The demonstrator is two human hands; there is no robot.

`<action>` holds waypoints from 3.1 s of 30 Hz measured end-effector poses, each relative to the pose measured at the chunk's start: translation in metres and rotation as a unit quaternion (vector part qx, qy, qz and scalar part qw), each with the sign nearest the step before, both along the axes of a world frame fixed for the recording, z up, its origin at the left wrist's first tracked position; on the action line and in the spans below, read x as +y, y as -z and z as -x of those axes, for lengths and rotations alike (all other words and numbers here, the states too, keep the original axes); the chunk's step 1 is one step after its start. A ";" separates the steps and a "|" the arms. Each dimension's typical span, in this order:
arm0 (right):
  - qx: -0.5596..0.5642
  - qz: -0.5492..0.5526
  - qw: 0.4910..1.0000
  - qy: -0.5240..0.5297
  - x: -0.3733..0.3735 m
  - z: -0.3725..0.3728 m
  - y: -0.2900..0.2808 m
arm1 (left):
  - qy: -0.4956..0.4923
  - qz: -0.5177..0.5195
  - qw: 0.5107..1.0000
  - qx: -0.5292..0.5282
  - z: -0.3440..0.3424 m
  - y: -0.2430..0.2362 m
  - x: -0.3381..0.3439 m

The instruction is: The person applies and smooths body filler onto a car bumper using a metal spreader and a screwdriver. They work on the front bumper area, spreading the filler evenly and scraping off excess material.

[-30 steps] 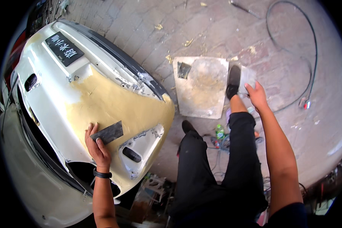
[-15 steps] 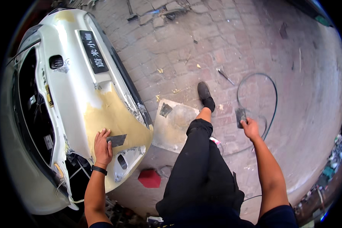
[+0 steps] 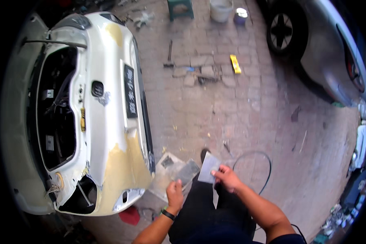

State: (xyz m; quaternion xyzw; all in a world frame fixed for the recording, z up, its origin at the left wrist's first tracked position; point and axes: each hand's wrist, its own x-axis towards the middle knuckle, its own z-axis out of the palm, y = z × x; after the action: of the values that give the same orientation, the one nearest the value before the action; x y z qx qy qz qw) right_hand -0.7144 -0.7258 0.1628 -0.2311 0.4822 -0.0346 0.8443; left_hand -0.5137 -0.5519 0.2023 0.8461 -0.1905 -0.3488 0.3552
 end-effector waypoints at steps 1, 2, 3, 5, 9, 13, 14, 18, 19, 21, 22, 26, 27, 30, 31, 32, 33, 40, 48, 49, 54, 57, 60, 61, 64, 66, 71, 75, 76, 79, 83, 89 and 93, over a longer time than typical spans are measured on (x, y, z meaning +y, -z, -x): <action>0.003 -0.014 1.000 0.024 -0.011 -0.010 -0.026 | -0.025 0.026 0.998 0.054 0.019 -0.012 -0.020; 0.005 -0.030 0.999 0.043 -0.015 -0.018 -0.039 | -0.050 0.054 0.992 0.100 0.032 -0.029 -0.037; 0.022 -0.010 1.000 0.008 -0.025 -0.023 -0.055 | -0.071 0.100 0.986 0.115 0.042 -0.032 -0.044; 0.001 -0.037 0.999 -0.008 -0.046 -0.030 -0.068 | -0.102 0.183 0.967 0.148 0.047 -0.031 -0.064; -0.044 -0.022 0.998 -0.039 -0.094 -0.030 -0.087 | -0.075 0.213 0.952 0.207 0.048 -0.080 -0.114; -0.110 -0.024 0.992 -0.060 -0.137 -0.039 -0.122 | -0.067 0.206 0.963 0.159 0.062 -0.121 -0.153; -0.127 -0.023 0.989 -0.064 -0.150 -0.040 -0.130 | -0.069 0.194 0.968 0.142 0.067 -0.131 -0.164; -0.169 0.161 0.959 -0.163 -0.203 -0.024 -0.150 | -0.113 0.254 0.944 0.177 0.103 -0.171 -0.209; -0.177 0.194 0.949 -0.173 -0.216 -0.015 -0.156 | -0.112 0.247 0.948 0.168 0.110 -0.177 -0.218; -0.154 0.217 0.941 -0.207 -0.242 0.009 -0.162 | -0.120 0.259 0.958 -0.014 0.129 -0.188 -0.239; -0.140 0.231 0.936 -0.225 -0.256 0.019 -0.165 | -0.123 0.263 0.951 -0.104 0.140 -0.201 -0.252; -0.128 0.265 0.890 -0.349 -0.269 0.043 -0.149 | 0.070 0.245 0.928 -0.273 0.165 -0.249 -0.299; -0.133 0.294 0.876 -0.359 -0.261 0.045 -0.141 | 0.092 0.251 0.932 -0.245 0.174 -0.253 -0.310; -0.277 0.406 0.805 -0.332 -0.245 0.044 -0.136 | 0.151 0.266 0.924 -0.229 0.194 -0.245 -0.327; -0.332 0.448 0.777 -0.292 -0.241 0.050 -0.111 | 0.180 0.250 0.911 -0.272 0.201 -0.243 -0.335; -0.400 0.473 0.741 -0.258 -0.232 0.047 -0.116 | 0.197 0.216 0.900 -0.323 0.204 -0.244 -0.326; -0.454 0.538 0.684 -0.192 -0.230 0.052 -0.120 | 0.213 0.182 0.885 -0.372 0.206 -0.242 -0.316; -0.231 0.279 0.786 -0.501 -0.193 0.055 -0.190 | 0.116 0.144 0.921 -0.342 0.199 -0.191 -0.200; -0.358 0.058 0.849 -0.386 -0.122 0.051 -0.260 | -0.174 0.202 0.960 -0.081 0.207 -0.224 -0.106; -0.359 0.040 0.848 -0.388 -0.114 0.050 -0.269 | -0.208 0.233 0.950 -0.024 0.208 -0.227 -0.097; -0.347 -0.004 0.816 -0.462 -0.051 0.055 -0.251 | -0.336 0.383 0.828 0.234 0.213 -0.242 -0.048; -0.338 0.116 0.790 -0.499 -0.029 0.054 -0.231 | -0.352 0.436 0.758 0.335 0.215 -0.251 -0.026; -0.311 0.225 0.767 -0.514 -0.019 0.049 -0.236 | -0.361 0.461 0.706 0.399 0.217 -0.259 -0.005; -0.296 0.258 0.759 -0.519 -0.014 0.050 -0.244 | -0.365 0.465 0.690 0.417 0.216 -0.262 0.002; -0.262 0.289 0.772 -0.501 -0.017 0.055 -0.267 | -0.371 0.465 0.649 0.474 0.214 -0.273 0.012; -0.240 0.326 0.765 -0.501 -0.025 0.057 -0.250 | -0.277 0.538 0.590 0.535 0.213 -0.277 0.013; -0.194 0.394 0.779 -0.447 -0.042 0.071 -0.262 | -0.076 0.659 0.457 0.592 0.203 -0.268 0.013; -0.171 0.417 0.798 -0.401 -0.049 0.083 -0.287 | -0.127 0.639 0.556 0.517 0.181 -0.238 -0.003; -0.181 0.435 0.789 -0.395 -0.051 0.086 -0.279 | -0.175 0.558 0.666 0.463 0.174 -0.215 -0.006; -0.180 0.499 0.757 -0.382 -0.060 0.092 -0.255 | -0.266 0.344 0.846 0.309 0.173 -0.187 -0.023; -0.228 0.410 0.811 -0.348 -0.054 0.092 -0.278 | -0.196 0.318 0.892 0.255 0.185 -0.205 -0.034; -0.229 0.197 0.908 -0.290 -0.079 0.091 -0.281 | -0.221 0.521 0.620 0.544 0.177 -0.209 -0.044; -0.214 0.208 0.901 -0.314 -0.078 0.089 -0.267 | -0.211 0.529 0.596 0.565 0.171 -0.195 -0.042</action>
State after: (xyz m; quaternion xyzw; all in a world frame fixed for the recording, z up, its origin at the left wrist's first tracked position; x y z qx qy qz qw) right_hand -0.8032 -0.8042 0.4299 -0.5278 0.1737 0.0845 0.8271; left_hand -0.6849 -0.5941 0.3978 0.1597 0.0812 -0.5105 0.8410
